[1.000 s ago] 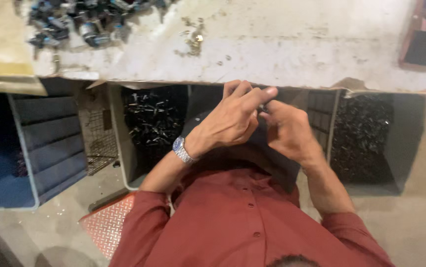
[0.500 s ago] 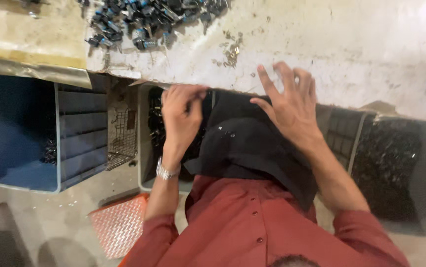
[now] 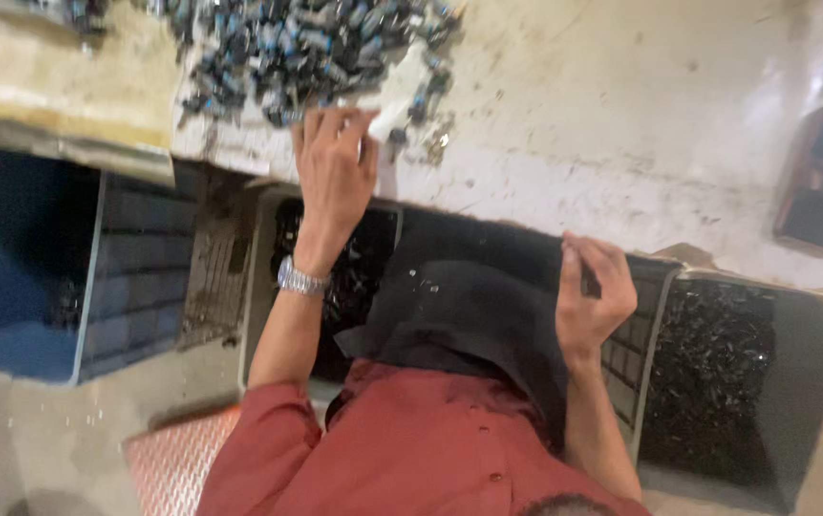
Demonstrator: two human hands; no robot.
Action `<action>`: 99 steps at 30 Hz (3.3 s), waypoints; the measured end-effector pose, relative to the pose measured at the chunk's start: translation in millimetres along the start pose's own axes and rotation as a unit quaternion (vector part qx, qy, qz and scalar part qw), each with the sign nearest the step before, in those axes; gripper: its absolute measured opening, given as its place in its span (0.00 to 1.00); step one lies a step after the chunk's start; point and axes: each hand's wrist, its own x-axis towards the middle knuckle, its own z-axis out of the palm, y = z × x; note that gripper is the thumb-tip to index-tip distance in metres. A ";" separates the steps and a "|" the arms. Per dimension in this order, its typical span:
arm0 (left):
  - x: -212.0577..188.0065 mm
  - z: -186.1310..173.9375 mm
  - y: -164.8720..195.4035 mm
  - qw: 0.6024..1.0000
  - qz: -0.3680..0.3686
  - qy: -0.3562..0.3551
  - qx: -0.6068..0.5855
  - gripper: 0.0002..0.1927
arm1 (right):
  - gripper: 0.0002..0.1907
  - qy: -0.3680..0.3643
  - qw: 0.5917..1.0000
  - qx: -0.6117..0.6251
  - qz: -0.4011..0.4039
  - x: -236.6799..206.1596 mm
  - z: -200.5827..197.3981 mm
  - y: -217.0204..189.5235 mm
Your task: The person picks up black rubber caps and small metal inserts from the workbench, presses an insert into each cap by hand, and places the assembled caps into a honeycomb tray. They also gather scattered caps and inserts into piles and reach across the bench to collect more parts.
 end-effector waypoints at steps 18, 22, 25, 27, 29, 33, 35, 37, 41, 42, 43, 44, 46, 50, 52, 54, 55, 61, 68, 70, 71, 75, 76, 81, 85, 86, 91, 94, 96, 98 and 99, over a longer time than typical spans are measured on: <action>-37.6 -26.0 128.7 0.951 0.129 0.090 -0.265 0.12 | 0.05 -0.063 0.976 0.182 0.102 19.9 31.7 -25.3; -46.9 -26.7 126.0 0.961 0.149 0.096 -0.214 0.11 | 0.07 -0.086 0.986 0.135 0.051 15.6 32.0 -21.7; -43.5 -37.1 119.1 0.962 0.202 0.099 -0.156 0.12 | 0.09 -0.097 0.993 0.064 -0.022 15.4 26.6 -18.0; -38.1 -42.5 116.0 0.955 0.237 0.093 -0.151 0.13 | 0.10 -0.108 0.943 0.253 0.185 17.9 23.2 -13.7; -31.9 -43.1 113.7 0.943 0.269 0.082 -0.176 0.13 | 0.11 -0.111 0.842 0.377 0.370 21.9 20.7 -9.9; -14.3 -32.0 108.7 0.928 0.276 0.017 -0.251 0.15 | 0.12 -0.132 0.811 0.357 0.445 33.7 12.7 -11.3; 3.5 -24.1 101.4 0.906 0.265 -0.062 -0.324 0.20 | 0.13 -0.124 0.870 0.327 0.347 41.8 5.8 -17.4; 41.2 -11.4 80.9 0.919 0.169 -0.094 -0.343 0.16 | 0.13 -0.107 0.903 0.346 0.229 51.0 -2.0 -24.9; 160.4 30.1 16.2 0.962 -0.133 0.006 -0.239 0.09 | 0.11 -0.092 0.923 0.318 0.195 66.5 -16.0 -36.1; 186.6 39.3 1.0 0.961 -0.146 0.029 -0.234 0.13 | 0.11 -0.068 0.909 0.344 0.226 68.7 -18.3 -37.4; 206.9 47.5 -9.6 0.959 -0.160 0.054 -0.230 0.19 | 0.10 -0.046 0.892 0.369 0.255 70.8 -20.3 -37.7; 221.1 54.3 -15.6 0.966 -0.158 0.062 -0.197 0.20 | 0.10 -0.045 0.894 0.366 0.255 71.9 -21.7 -37.6; 239.4 61.0 -18.6 0.976 -0.157 0.075 -0.131 0.23 | 0.11 -0.044 0.895 0.359 0.260 74.2 -24.8 -35.2; 244.4 62.4 -10.9 0.979 -0.155 0.045 -0.121 0.13 | 0.19 -0.086 0.879 0.388 0.262 77.6 -27.3 -28.6; 243.4 62.1 -7.9 0.986 -0.104 0.076 -0.103 0.10 | 0.21 -0.091 0.857 0.425 0.276 78.5 -25.8 -27.2; 245.2 61.8 -7.5 0.989 -0.055 0.080 -0.107 0.11 | 0.21 -0.093 0.845 0.440 0.288 80.0 -22.0 -27.6; 246.7 61.1 -8.0 0.990 -0.033 0.084 -0.109 0.11 | 0.21 -0.098 0.839 0.447 0.294 80.9 -20.4 -28.5; 258.3 52.3 -5.8 0.987 -0.114 0.015 -0.114 0.13 | 0.21 -0.117 0.854 0.413 0.292 85.7 -17.6 -36.6; 262.4 57.6 -15.1 0.984 -0.107 0.057 -0.129 0.16 | 0.21 -0.092 0.832 0.473 0.276 73.7 -6.6 -43.8; 260.5 56.8 -17.3 0.989 -0.085 0.065 -0.106 0.13 | 0.20 -0.098 0.830 0.479 0.269 69.4 -4.5 -46.8; 256.6 51.2 -14.0 0.982 -0.079 0.046 -0.166 0.12 | 0.21 -0.099 0.834 0.474 0.266 68.4 -3.9 -48.3; 184.8 7.7 35.2 0.936 0.013 -0.039 -0.349 0.13 | 0.16 -0.094 0.818 0.503 0.262 72.3 1.9 -50.1; 152.8 -6.7 50.3 0.947 0.117 0.002 -0.301 0.16 | 0.13 -0.092 0.803 0.523 0.272 73.6 4.5 -49.3; 34.2 -33.6 102.3 0.853 0.051 -0.072 -0.514 0.18 | 0.06 -0.125 0.762 0.562 0.297 69.7 20.4 -39.3; 1.6 -27.5 101.9 0.807 0.050 -0.048 -0.587 0.27 | 0.05 -0.159 0.813 0.474 0.301 53.4 22.9 -42.6; -1.5 -27.1 98.0 0.818 0.072 -0.034 -0.569 0.29 | 0.05 -0.169 0.828 0.439 0.306 51.0 23.7 -46.5; -10.3 -37.2 74.2 0.862 0.080 -0.097 -0.491 0.28 | 0.06 -0.284 0.947 0.136 0.063 68.1 29.0 -70.5; -6.6 -39.1 66.2 0.902 0.069 -0.211 -0.369 0.28 | 0.06 -0.337 0.919 -0.055 -0.196 77.9 40.0 -77.7; -6.1 -40.6 65.9 0.871 0.017 -0.271 -0.410 0.29 | 0.08 -0.336 0.937 0.090 -0.045 67.8 51.5 -80.9; -8.0 -45.6 58.7 0.877 0.021 -0.242 -0.415 0.28 | 0.15 -0.225 0.778 0.446 0.381 54.4 69.3 -79.4; -13.7 -51.2 55.4 0.878 0.011 -0.226 -0.422 0.27 | 0.14 -0.266 0.800 0.359 0.399 50.4 74.8 -77.3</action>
